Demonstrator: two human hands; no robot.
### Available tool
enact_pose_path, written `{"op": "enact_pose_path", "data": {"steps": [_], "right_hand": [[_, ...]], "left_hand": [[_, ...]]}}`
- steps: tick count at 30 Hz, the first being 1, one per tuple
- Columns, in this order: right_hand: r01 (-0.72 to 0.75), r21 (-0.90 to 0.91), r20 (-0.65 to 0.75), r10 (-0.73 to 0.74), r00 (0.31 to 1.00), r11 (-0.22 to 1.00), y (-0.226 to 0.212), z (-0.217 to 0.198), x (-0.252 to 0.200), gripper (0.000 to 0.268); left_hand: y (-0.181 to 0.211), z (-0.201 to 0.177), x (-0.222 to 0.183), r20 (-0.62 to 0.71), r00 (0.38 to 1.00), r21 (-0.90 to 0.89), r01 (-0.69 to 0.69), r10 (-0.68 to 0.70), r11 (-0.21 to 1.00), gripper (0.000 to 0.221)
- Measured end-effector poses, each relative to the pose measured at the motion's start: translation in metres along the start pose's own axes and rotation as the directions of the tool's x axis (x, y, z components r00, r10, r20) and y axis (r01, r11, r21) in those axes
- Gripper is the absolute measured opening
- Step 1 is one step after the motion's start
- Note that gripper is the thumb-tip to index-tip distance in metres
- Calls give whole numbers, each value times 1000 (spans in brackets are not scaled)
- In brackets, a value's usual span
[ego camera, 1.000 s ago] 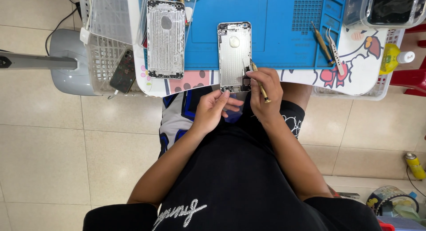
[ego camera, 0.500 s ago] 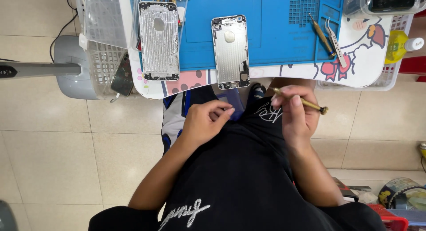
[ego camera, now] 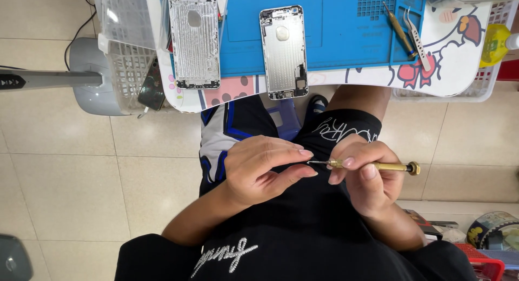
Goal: The person sits at a repair bench holding a disassembled phone back housing and uses a precision screwdriver to remove small screws from the housing, turning it over to reach different edges and placing removed screws on the mat. They continue unscrewing along the frame and set the housing down on the mat.
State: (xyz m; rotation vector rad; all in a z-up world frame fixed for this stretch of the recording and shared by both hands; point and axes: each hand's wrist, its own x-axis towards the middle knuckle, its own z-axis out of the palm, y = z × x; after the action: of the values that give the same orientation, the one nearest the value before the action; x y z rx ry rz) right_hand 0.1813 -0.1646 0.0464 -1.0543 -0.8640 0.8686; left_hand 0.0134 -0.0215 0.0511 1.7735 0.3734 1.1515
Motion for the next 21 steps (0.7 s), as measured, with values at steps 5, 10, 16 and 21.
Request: {"op": "enact_pose_path", "data": {"steps": [5,10,16,21], "right_hand": [[-14,6,15,14,1000,1000,2,-1,-3,22],[-38,9,25,38,999,999,1,2,-2,23],[-79,4,25,79,997,997,0,2,-1,25],[46,-18,-11,-46,999,999,1,3,-4,33]], "left_hand": [[-1,3,-8,-17,1000,-12,24,-24,1000,22],[3,0,-7,-24,999,21,24,-23,1000,19],[3,-6,-4,19,1000,68,12,-13,998,19],[11,-13,5,109,994,142,9,-24,990,19]]}}
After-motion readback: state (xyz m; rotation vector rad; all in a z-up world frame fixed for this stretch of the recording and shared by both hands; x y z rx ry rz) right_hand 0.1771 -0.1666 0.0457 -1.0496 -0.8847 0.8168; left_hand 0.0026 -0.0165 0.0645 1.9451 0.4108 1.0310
